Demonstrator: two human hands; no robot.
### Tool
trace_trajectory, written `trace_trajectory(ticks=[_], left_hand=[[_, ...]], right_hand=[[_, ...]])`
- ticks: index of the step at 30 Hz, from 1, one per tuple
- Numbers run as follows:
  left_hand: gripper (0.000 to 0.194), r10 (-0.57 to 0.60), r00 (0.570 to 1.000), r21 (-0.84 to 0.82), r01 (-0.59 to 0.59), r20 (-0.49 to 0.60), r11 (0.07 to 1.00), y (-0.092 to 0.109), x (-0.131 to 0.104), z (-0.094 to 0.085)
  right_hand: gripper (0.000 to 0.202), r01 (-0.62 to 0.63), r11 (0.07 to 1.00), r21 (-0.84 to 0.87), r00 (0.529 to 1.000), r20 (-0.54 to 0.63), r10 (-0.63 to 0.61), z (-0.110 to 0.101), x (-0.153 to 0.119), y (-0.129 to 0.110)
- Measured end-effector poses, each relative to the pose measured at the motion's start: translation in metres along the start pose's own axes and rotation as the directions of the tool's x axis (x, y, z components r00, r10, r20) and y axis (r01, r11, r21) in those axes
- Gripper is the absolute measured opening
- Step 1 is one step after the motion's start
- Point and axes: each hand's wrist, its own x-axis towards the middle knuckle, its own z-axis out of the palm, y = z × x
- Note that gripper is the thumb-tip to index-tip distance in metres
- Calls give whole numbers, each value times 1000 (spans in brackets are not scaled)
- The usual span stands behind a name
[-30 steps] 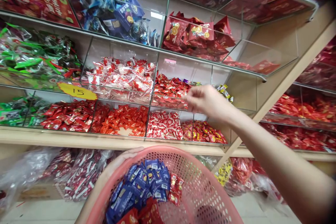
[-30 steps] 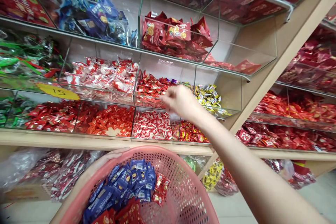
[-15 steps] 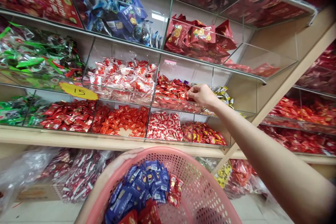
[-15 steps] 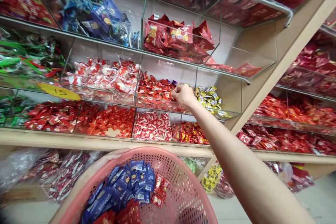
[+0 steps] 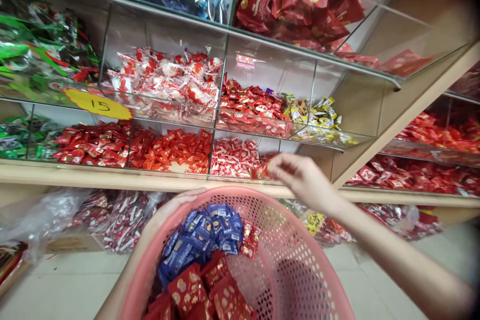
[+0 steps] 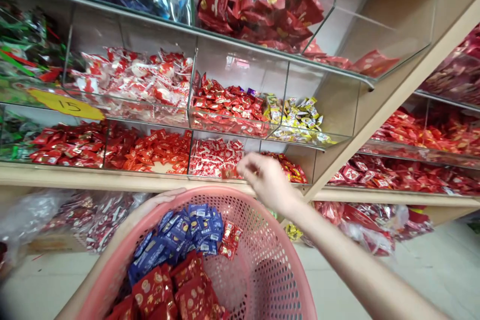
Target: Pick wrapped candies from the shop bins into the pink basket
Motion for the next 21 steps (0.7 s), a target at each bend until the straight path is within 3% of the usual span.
trace_trajectory(ticks=[2,5,9,15,21], left_hand=[[32,-32,998,17,31,57,999,-4,2,-3],[36,-44,993,43,39,113,998,-12,7,-10],[43,10,984,99,-27,176,995,-27,14,-24],[43,-35,992,72,26,124,997,-21,11,-24],[38,-55,995,24,53,88,998,-4,5,-8]], right_hand=[[15,-101,994,-40,976,191,107,36,-29,29],[13,-228,958,-176,883,376,279,82,-64,79],[17,-385,900,-206,749,500,435,111,-86,120],[23,-517,839,-172,538,697,474,111,-75,116],[21,-649,721,-241,455,636,623,121,-70,113]])
